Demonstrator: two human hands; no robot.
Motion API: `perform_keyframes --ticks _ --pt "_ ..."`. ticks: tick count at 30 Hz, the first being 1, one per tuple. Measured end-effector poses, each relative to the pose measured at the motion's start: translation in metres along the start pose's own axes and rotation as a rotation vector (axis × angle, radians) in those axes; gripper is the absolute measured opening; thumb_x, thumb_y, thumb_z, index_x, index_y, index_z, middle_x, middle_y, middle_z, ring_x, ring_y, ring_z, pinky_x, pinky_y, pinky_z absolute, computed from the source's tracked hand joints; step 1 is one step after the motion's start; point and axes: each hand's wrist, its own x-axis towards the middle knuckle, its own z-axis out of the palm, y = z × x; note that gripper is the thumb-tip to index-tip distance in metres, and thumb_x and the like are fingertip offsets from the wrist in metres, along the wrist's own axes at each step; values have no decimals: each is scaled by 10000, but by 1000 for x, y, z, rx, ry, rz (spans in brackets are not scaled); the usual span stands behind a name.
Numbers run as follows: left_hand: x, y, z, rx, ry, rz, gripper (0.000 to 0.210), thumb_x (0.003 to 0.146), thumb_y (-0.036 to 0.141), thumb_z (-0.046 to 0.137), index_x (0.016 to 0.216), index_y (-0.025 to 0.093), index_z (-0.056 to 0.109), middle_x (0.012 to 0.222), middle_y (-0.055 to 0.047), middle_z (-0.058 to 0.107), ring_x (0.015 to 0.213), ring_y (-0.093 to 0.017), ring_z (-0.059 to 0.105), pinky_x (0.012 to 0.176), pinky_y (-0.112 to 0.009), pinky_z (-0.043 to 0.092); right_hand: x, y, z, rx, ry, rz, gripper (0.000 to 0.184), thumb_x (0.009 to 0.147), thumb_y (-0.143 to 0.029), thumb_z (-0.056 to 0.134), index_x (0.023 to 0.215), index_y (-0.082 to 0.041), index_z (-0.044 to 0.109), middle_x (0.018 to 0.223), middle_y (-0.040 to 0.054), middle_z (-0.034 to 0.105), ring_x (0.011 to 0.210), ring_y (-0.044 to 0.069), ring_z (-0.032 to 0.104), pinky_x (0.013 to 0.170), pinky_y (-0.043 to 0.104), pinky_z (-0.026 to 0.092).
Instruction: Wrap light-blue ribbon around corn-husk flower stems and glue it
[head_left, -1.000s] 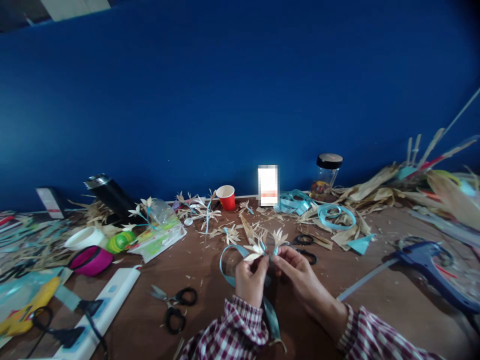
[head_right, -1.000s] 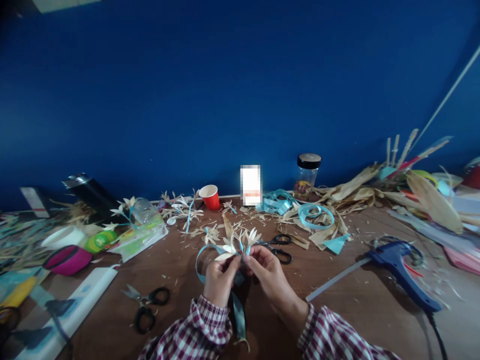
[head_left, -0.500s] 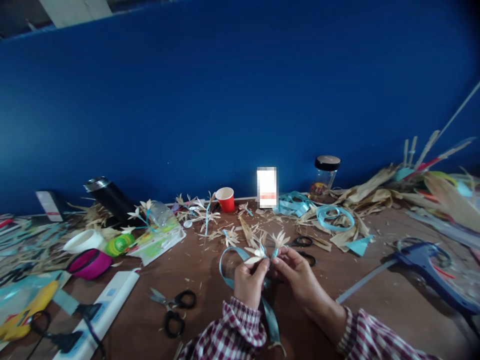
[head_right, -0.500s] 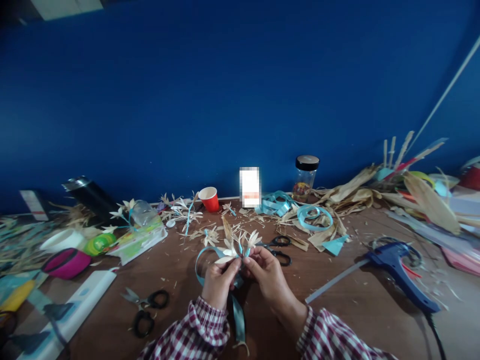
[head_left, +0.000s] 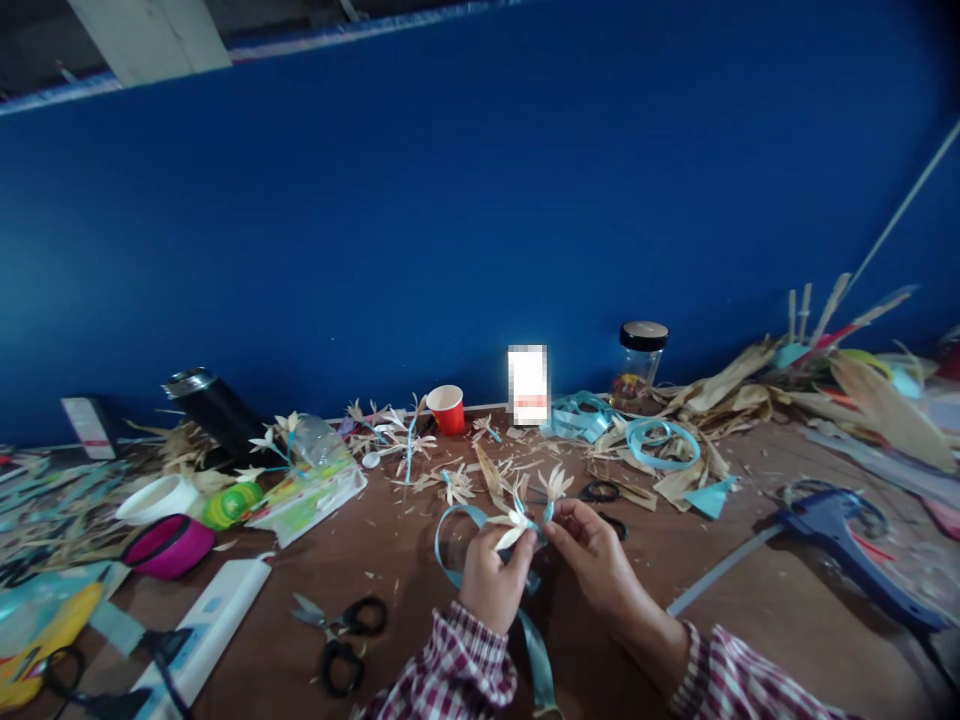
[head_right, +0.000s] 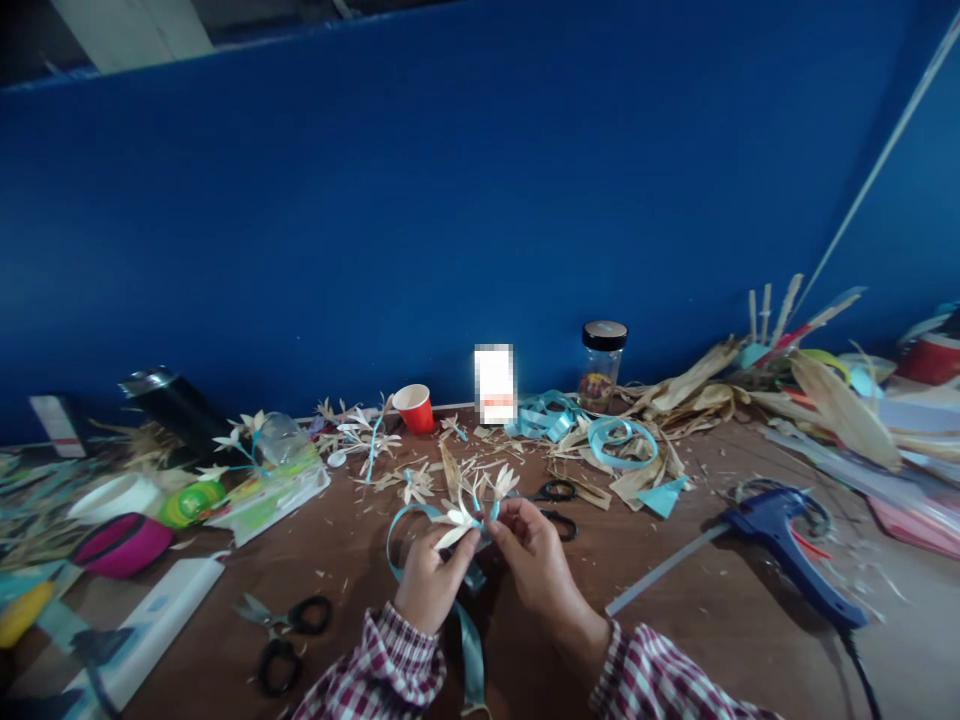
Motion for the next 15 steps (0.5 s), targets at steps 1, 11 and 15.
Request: perform_keyframes --ticks 1,11,15 --pt "0 0 0 12 11 20 218 774 326 570 818 161 705 828 -104 707 816 -236 648 786 -357 505 0 0 -1 -17 -3 -9 284 673 -429 711 781 -197 588 686 16 622 642 165 543 596 260 411" --pt "0 -3 2 -110 -100 -48 193 744 279 600 868 183 713 718 -70 706 729 -225 659 687 -336 527 -1 4 -8 -244 -27 -97 200 788 -389 604 812 -192 578 692 7 554 637 156 491 599 259 390" --pt "1 -8 0 6 -168 -72 156 751 253 577 748 153 697 744 -80 708 730 -219 645 687 -310 498 -1 4 -8 -298 -16 -116 196 788 -374 600 794 -182 561 672 5 546 625 153 481 573 247 384"
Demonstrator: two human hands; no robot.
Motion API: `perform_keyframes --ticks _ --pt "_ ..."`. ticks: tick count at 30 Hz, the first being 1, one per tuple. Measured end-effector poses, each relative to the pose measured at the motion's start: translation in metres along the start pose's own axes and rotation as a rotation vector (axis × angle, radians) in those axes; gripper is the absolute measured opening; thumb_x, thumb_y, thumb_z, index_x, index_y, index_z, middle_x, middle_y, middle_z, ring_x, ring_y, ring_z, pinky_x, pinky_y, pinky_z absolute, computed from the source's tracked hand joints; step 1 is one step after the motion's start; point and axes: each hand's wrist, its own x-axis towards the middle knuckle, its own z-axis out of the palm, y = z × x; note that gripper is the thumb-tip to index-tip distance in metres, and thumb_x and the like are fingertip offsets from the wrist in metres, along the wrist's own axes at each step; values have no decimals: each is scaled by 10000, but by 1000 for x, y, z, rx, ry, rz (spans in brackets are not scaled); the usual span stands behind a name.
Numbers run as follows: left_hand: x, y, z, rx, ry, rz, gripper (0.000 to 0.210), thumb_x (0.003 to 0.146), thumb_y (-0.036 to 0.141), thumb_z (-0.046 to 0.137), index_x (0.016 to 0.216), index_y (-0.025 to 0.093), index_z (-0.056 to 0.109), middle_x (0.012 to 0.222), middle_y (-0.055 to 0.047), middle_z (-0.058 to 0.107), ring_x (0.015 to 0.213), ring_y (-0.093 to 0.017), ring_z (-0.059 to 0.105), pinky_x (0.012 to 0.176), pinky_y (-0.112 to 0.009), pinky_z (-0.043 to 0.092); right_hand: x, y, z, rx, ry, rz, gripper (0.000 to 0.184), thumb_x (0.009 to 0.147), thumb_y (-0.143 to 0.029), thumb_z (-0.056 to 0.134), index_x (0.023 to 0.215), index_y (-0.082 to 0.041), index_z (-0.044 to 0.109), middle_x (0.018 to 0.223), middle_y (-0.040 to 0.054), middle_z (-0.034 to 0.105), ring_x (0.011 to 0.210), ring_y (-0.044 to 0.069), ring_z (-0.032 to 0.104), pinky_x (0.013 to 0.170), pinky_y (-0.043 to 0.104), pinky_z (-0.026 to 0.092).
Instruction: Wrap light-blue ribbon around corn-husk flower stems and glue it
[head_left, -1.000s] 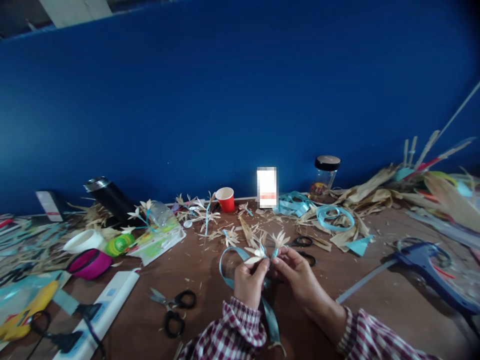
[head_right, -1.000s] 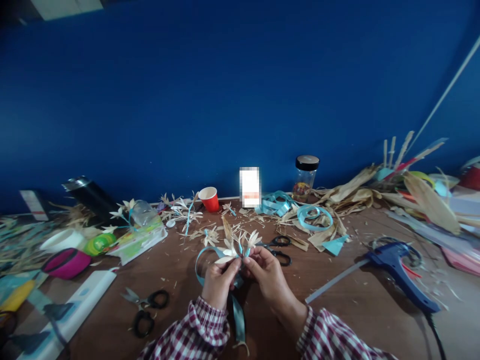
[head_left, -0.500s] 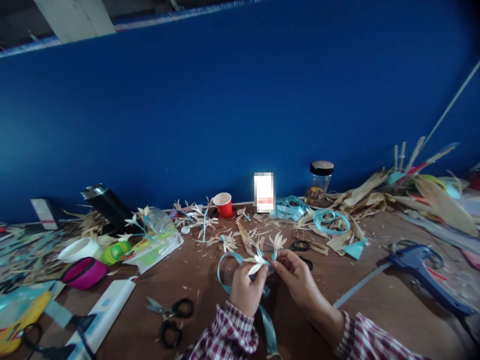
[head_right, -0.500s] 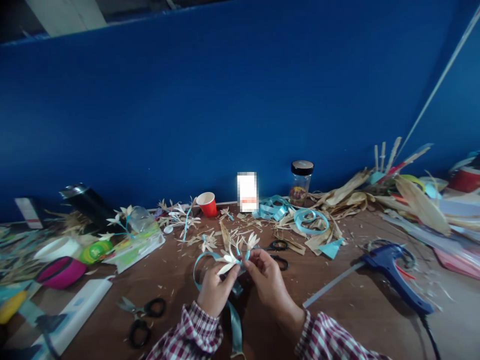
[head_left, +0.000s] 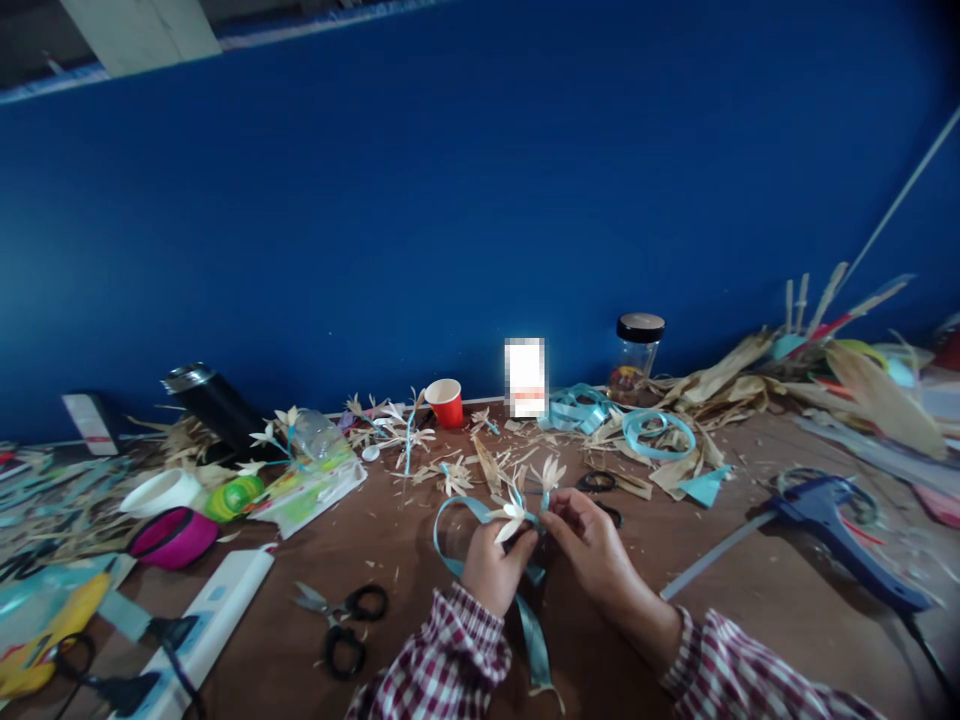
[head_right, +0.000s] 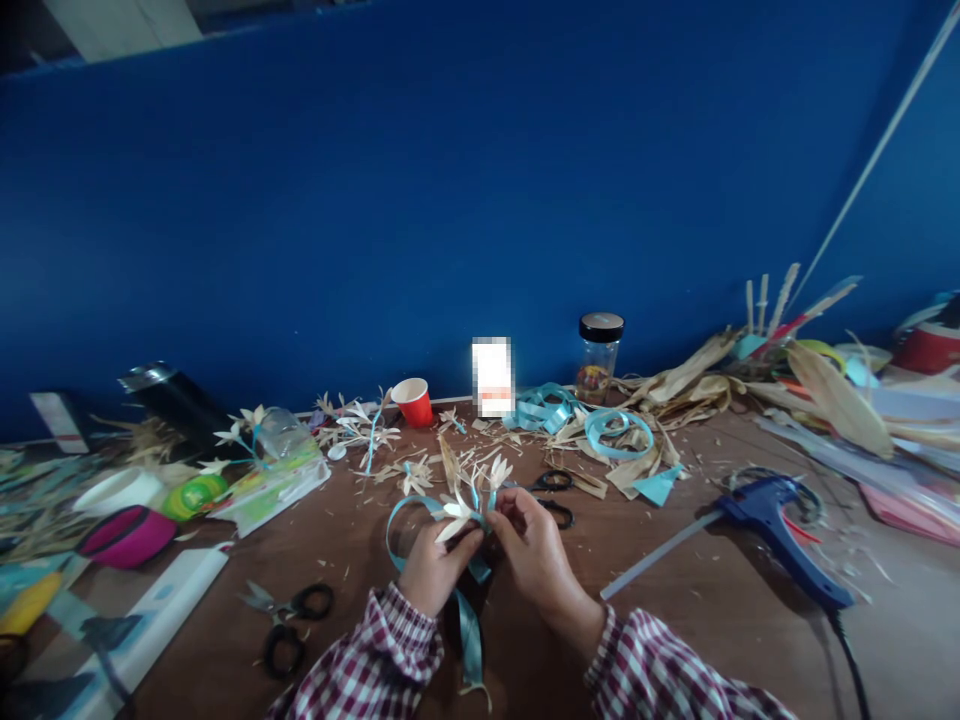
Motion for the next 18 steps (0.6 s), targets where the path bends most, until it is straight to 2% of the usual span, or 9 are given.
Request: perform_keyframes --ticks 6,11,15,18 --pt "1 5 -1 94 12 28 161 726 192 556 618 151 668 651 -51 683 644 -183 626 618 -259 472 -2 3 0 -54 -14 -24 161 807 -336 573 802 -176 556 660 -12 512 603 131 460 553 226 379" --pt "2 7 -1 -21 38 -130 81 656 191 606 633 144 667 603 -30 667 576 -171 607 546 -245 467 -1 2 2 -1 -24 20 182 794 -352 581 831 -175 561 679 1 550 615 141 491 558 232 397" --pt "3 5 0 -130 -48 -106 93 669 209 603 631 145 659 608 -19 654 589 -155 594 564 -233 463 1 1 1 20 -4 29 190 775 -350 599 831 -172 561 680 -1 555 627 144 503 570 234 403" --pt "3 4 1 -203 -66 -157 146 682 267 616 611 144 649 568 -11 634 551 -145 576 535 -227 454 2 2 -1 2 -5 33 189 775 -345 597 833 -168 566 671 -3 551 621 144 501 573 237 404"
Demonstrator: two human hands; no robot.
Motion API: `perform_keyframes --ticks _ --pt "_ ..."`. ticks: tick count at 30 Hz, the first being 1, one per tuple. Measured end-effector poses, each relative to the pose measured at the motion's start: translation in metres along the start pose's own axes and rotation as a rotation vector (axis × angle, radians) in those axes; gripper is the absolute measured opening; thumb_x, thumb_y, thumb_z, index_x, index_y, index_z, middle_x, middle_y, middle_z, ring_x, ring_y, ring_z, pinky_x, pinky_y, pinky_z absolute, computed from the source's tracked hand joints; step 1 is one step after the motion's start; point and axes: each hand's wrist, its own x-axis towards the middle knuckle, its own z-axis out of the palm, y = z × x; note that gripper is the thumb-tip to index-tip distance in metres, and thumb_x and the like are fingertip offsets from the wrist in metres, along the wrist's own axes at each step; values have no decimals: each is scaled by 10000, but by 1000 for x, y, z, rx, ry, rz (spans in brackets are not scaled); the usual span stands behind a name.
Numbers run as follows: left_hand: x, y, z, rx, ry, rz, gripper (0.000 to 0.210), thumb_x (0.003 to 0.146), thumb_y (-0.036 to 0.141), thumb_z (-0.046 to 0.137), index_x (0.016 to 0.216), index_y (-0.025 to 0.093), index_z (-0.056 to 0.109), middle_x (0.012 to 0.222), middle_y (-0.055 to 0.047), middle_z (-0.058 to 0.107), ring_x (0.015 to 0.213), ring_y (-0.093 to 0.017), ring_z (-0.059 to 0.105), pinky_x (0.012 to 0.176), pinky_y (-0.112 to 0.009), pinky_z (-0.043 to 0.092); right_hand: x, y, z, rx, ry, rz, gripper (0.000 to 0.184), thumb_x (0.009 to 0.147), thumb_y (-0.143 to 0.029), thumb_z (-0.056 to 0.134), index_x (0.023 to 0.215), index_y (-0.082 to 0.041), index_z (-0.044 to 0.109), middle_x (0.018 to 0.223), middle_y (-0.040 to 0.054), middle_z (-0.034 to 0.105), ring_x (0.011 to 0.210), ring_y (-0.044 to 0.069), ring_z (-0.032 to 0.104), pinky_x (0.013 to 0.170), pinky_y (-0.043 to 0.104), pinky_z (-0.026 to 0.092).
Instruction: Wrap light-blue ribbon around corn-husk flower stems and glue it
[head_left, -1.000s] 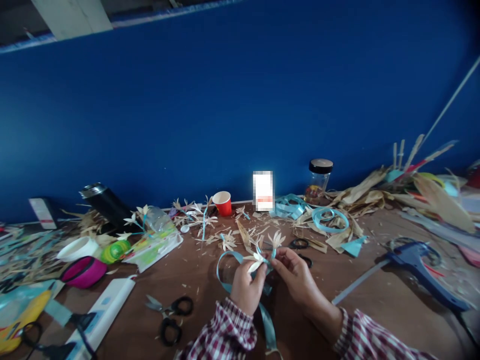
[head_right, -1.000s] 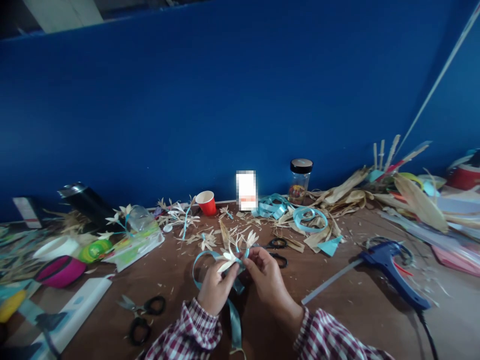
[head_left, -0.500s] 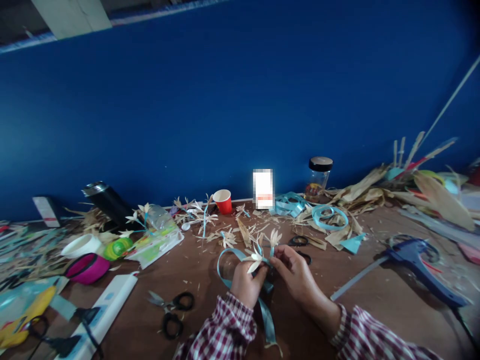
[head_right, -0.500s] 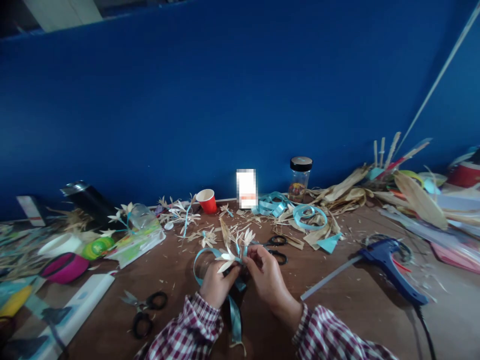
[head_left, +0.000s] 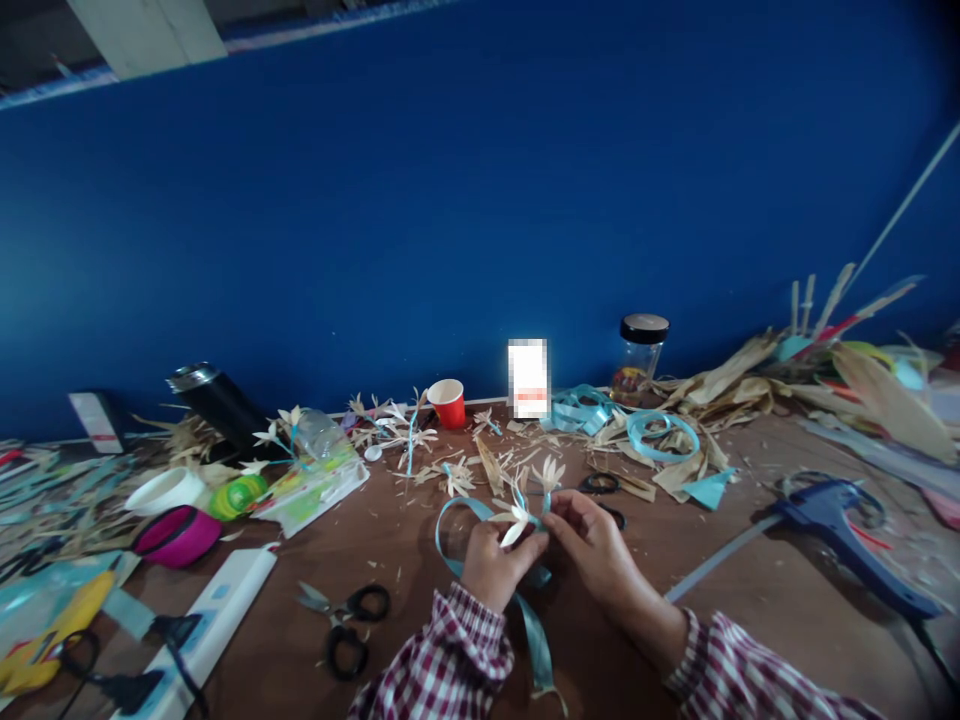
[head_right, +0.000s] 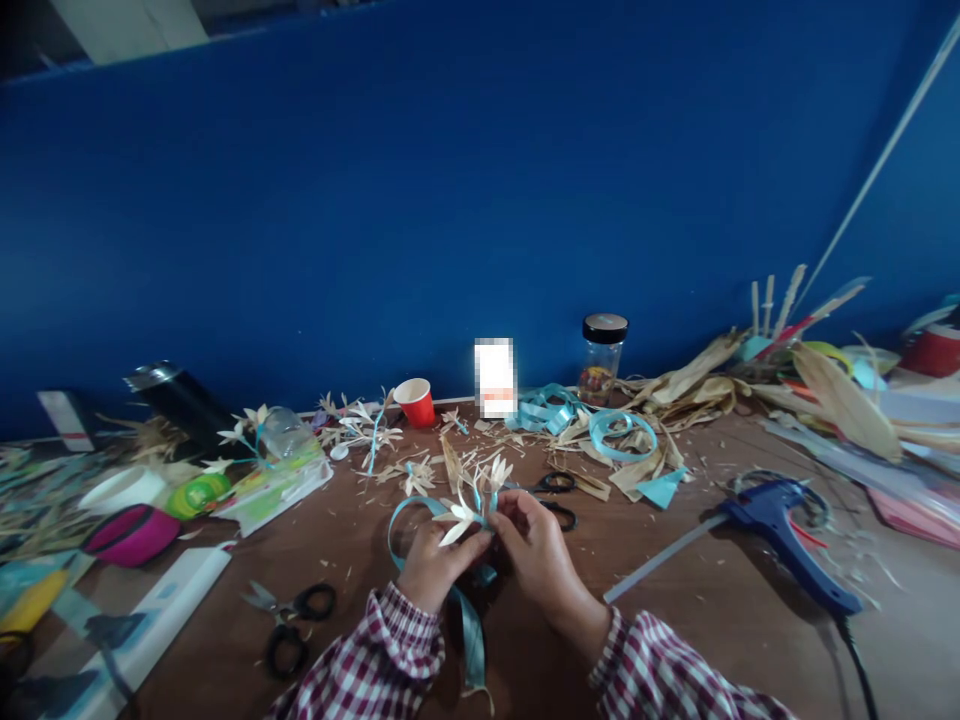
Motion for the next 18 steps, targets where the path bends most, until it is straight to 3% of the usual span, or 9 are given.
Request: perform_keyframes --ticks 7,18 --pt "-1 3 -1 -23 15 -82 154 665 278 614 607 139 647 554 -17 627 521 -142 562 500 -228 454 -1 4 -1 -33 -26 -14 162 794 -318 578 858 -169 572 689 0 558 625 139 499 574 233 404" --pt "-5 3 6 22 114 25 151 678 237 583 554 151 590 530 4 548 528 -128 497 518 -231 395 -3 3 0 -116 -26 -67 153 818 -314 542 859 -168 564 730 17 594 672 156 538 616 241 436"
